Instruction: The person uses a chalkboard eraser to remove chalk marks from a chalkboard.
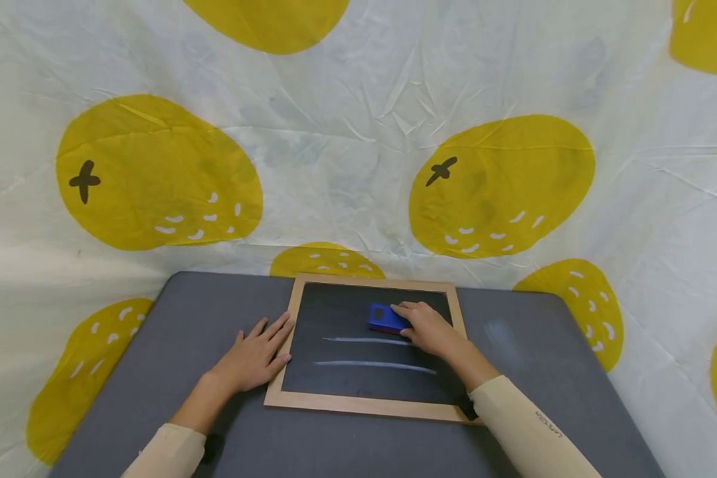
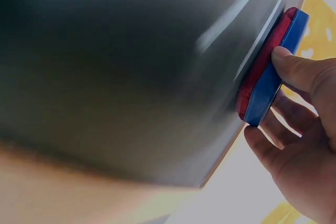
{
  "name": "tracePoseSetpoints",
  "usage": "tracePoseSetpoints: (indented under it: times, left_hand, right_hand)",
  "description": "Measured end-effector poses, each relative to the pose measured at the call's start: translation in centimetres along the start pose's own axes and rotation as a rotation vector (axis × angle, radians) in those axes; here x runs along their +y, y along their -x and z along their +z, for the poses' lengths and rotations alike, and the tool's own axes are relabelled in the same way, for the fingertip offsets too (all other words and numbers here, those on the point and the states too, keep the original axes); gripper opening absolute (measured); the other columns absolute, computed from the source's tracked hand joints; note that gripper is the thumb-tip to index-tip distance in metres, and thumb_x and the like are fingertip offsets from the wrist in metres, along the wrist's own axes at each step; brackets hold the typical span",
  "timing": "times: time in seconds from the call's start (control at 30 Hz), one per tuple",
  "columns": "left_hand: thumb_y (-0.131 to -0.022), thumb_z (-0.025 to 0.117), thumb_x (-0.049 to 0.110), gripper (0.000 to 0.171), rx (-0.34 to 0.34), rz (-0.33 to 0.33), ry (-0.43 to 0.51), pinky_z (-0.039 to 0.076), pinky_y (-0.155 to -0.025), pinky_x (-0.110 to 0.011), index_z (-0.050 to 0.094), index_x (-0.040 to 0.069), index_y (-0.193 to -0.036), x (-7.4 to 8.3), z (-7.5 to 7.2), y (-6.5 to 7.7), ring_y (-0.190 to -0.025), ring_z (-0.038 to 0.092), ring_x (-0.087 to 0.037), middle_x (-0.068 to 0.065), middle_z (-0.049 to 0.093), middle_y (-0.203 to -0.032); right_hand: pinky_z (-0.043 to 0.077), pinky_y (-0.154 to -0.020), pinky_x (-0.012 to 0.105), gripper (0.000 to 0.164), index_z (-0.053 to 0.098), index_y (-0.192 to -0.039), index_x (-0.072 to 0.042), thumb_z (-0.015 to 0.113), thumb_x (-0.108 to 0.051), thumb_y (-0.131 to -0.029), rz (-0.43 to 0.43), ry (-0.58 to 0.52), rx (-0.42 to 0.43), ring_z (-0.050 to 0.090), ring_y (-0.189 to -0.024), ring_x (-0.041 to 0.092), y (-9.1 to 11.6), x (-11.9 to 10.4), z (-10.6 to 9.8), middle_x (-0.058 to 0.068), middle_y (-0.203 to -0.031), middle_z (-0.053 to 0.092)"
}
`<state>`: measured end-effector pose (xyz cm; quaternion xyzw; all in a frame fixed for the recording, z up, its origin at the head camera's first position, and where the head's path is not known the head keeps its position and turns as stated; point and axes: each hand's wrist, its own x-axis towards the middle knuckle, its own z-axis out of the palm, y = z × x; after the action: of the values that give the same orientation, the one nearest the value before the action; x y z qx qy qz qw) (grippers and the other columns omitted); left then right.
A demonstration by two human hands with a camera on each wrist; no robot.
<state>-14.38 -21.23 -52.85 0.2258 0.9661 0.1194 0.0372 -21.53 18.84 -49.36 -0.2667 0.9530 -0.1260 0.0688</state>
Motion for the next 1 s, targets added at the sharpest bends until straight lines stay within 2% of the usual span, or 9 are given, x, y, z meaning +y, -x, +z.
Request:
tracePoseSetpoints:
  times: [0.27, 0.5, 0.73, 1.0]
  left_hand:
    - [-0.107, 0.046, 0.054, 0.069, 0.033, 0.009, -0.007, 0.035, -0.098, -0.084, 0.03, 0.02, -0.165, -0.4, 1.3, 0.1, -0.148, 0.037, -0.051, -0.002, 0.027, -0.172]
    - [-0.106, 0.052, 0.048, 0.068, 0.032, 0.007, -0.003, 0.035, -0.096, -0.085, 0.035, 0.016, -0.163, 0.3, 0.5, 0.5, -0.145, 0.039, -0.054, -0.007, 0.031, -0.17]
    - [-0.107, 0.051, 0.047, 0.069, -0.012, -0.015, -0.013, 0.034, -0.099, -0.084, 0.03, 0.016, -0.165, 0.6, -0.1, 0.7, -0.147, 0.036, -0.053, -0.005, 0.027, -0.171]
    - [-0.107, 0.049, 0.05, 0.07, -0.015, -0.004, -0.014, 0.035, -0.098, -0.084, 0.029, 0.017, -0.165, 0.6, 0.0, 0.4, -0.147, 0.037, -0.053, -0.005, 0.026, -0.172]
  right_hand:
    - [0.046, -0.108, 0.059, 0.056, 0.059, -0.145, -0.001, 0.077, -0.01, -0.093, -0.013, 0.002, 0.043, 0.058, -0.129, 0.045, 3.0, 2.8, -0.4, 0.025, -0.142, 0.06]
    - [0.049, -0.104, 0.061, 0.055, 0.059, -0.144, 0.0, 0.077, -0.009, -0.093, -0.013, 0.013, 0.07, 0.059, -0.128, 0.047, 4.7, 4.6, -0.5, 0.027, -0.141, 0.06]
    - [0.049, -0.103, 0.06, 0.056, 0.058, -0.144, 0.001, 0.077, -0.008, -0.093, -0.024, 0.011, 0.059, 0.059, -0.127, 0.048, 5.3, 5.5, -0.6, 0.028, -0.14, 0.061]
    - [0.047, -0.105, 0.061, 0.057, 0.058, -0.146, 0.0, 0.077, -0.011, -0.093, -0.018, 0.02, 0.04, 0.058, -0.129, 0.048, 5.6, 5.8, -1.1, 0.029, -0.142, 0.059]
